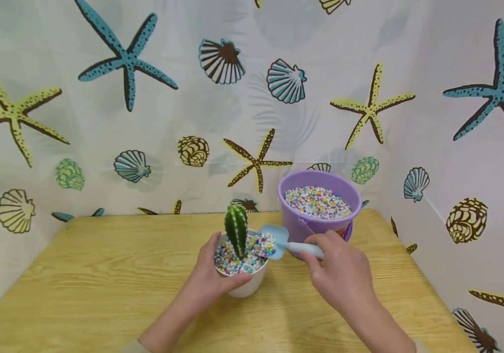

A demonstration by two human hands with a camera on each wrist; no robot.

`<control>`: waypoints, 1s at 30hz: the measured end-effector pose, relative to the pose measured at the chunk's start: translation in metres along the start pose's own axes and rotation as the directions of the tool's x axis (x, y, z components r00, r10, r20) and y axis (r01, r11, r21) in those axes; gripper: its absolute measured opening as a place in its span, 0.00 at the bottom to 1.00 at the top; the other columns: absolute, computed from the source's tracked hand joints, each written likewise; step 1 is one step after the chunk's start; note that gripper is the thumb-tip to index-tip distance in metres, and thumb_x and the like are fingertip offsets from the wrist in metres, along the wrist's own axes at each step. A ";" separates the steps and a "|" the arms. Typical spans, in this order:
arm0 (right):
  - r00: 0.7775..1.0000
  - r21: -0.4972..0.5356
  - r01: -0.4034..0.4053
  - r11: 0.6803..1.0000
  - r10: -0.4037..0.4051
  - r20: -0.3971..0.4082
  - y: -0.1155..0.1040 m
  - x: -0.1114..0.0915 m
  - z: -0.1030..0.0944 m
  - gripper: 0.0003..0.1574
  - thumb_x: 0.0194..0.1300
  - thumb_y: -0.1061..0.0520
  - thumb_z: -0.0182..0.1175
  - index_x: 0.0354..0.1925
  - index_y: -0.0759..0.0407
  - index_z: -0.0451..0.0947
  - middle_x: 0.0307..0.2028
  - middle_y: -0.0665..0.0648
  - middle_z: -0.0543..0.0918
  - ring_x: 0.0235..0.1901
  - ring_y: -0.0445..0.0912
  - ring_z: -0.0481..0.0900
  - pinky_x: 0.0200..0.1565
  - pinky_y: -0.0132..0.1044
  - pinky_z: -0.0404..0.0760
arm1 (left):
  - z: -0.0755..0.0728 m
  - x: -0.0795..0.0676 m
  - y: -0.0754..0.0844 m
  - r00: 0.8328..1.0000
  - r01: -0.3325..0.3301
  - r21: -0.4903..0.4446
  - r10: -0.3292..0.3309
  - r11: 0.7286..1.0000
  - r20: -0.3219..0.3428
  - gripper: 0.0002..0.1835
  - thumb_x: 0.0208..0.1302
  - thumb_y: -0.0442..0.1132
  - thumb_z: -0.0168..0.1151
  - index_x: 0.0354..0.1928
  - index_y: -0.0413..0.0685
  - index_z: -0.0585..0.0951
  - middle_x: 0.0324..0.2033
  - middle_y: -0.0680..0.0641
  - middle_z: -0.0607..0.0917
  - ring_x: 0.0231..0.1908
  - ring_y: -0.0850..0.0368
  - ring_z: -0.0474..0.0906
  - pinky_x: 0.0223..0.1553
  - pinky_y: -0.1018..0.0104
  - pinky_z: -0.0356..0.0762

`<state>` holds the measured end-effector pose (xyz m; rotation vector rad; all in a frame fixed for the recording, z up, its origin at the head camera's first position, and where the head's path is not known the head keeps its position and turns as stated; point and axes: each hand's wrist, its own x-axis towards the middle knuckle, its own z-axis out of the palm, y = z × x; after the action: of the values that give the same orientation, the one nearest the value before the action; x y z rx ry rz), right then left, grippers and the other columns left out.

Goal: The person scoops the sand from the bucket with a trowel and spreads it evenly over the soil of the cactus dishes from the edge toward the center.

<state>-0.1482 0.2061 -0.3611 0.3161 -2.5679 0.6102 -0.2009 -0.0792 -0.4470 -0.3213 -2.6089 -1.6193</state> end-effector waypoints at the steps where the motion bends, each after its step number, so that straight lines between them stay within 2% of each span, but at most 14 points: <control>1: 1.000 -0.004 0.010 1.000 -0.010 -0.008 -0.001 0.000 0.001 0.10 0.69 0.56 0.78 0.47 0.52 0.90 0.38 0.47 0.84 0.31 0.43 0.78 0.32 0.44 0.78 | -0.001 0.000 0.000 1.000 0.000 -0.005 0.000 1.000 0.015 0.72 0.55 0.58 0.89 0.88 0.41 0.50 0.81 0.28 0.59 0.76 0.28 0.66 0.75 0.33 0.66; 5: 0.998 -0.030 0.053 0.998 -0.054 -0.034 -0.004 -0.002 0.002 0.11 0.67 0.57 0.79 0.47 0.53 0.90 0.36 0.47 0.83 0.28 0.42 0.76 0.29 0.42 0.76 | -0.012 0.000 0.000 0.993 0.022 -0.039 -0.018 0.999 0.117 0.73 0.57 0.54 0.88 0.91 0.50 0.45 0.85 0.32 0.50 0.80 0.27 0.57 0.77 0.30 0.59; 8: 0.995 -0.056 0.076 0.996 -0.079 -0.056 -0.005 -0.003 0.003 0.11 0.66 0.57 0.80 0.46 0.53 0.90 0.34 0.46 0.82 0.27 0.41 0.75 0.28 0.41 0.75 | -0.019 0.001 -0.001 0.986 0.043 -0.046 -0.035 0.998 0.165 0.72 0.57 0.51 0.89 0.91 0.53 0.45 0.87 0.34 0.49 0.82 0.27 0.54 0.78 0.28 0.55; 11: 0.992 -0.075 0.093 0.993 -0.099 -0.076 -0.006 -0.004 0.003 0.12 0.65 0.57 0.80 0.46 0.53 0.90 0.34 0.46 0.81 0.26 0.40 0.74 0.27 0.40 0.74 | -0.021 0.001 0.000 0.988 0.045 -0.023 -0.041 0.999 0.151 0.72 0.56 0.51 0.89 0.91 0.51 0.47 0.85 0.32 0.54 0.80 0.27 0.58 0.77 0.27 0.57; 15: 0.986 -0.097 0.123 0.988 -0.133 -0.100 -0.007 -0.005 0.004 0.13 0.64 0.58 0.81 0.45 0.53 0.89 0.33 0.47 0.81 0.25 0.40 0.73 0.25 0.39 0.73 | -0.016 0.000 0.001 0.996 0.043 0.018 -0.044 0.999 0.081 0.74 0.52 0.53 0.92 0.90 0.48 0.49 0.80 0.29 0.60 0.77 0.27 0.64 0.75 0.29 0.63; 19: 0.978 -0.125 0.152 0.980 -0.167 -0.121 -0.007 -0.005 0.004 0.14 0.62 0.59 0.82 0.44 0.54 0.89 0.33 0.47 0.81 0.24 0.40 0.72 0.24 0.36 0.72 | -0.011 -0.002 0.002 0.998 0.050 0.039 -0.052 0.998 0.043 0.74 0.51 0.55 0.92 0.90 0.50 0.51 0.79 0.29 0.59 0.76 0.26 0.66 0.74 0.30 0.67; 22: 0.973 -0.141 0.169 0.976 -0.188 -0.136 -0.007 -0.005 0.005 0.15 0.61 0.59 0.83 0.45 0.54 0.89 0.33 0.48 0.81 0.23 0.39 0.71 0.24 0.35 0.71 | -0.012 -0.001 -0.001 0.996 0.050 0.005 -0.050 0.999 0.076 0.73 0.53 0.55 0.91 0.91 0.54 0.49 0.82 0.31 0.54 0.78 0.25 0.62 0.74 0.28 0.64; 26: 0.967 -0.158 0.181 0.971 -0.205 -0.150 -0.007 -0.005 0.005 0.16 0.60 0.59 0.83 0.45 0.55 0.89 0.32 0.48 0.80 0.23 0.39 0.70 0.23 0.34 0.70 | -0.017 0.003 -0.004 0.990 0.034 -0.061 -0.025 0.998 0.141 0.72 0.56 0.52 0.90 0.91 0.60 0.46 0.87 0.35 0.48 0.82 0.26 0.53 0.77 0.27 0.54; 30: 0.961 -0.175 0.195 0.965 -0.224 -0.162 -0.007 -0.006 0.005 0.17 0.59 0.60 0.84 0.45 0.55 0.89 0.32 0.49 0.80 0.22 0.39 0.69 0.23 0.34 0.70 | -0.017 0.006 -0.004 0.991 0.014 -0.065 -0.006 0.998 0.131 0.73 0.54 0.51 0.90 0.91 0.59 0.47 0.85 0.34 0.54 0.81 0.28 0.56 0.78 0.27 0.54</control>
<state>-0.1428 0.1982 -0.3659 0.4507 -2.3517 0.3387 -0.2087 -0.0948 -0.4422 -0.4330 -2.6581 -1.7478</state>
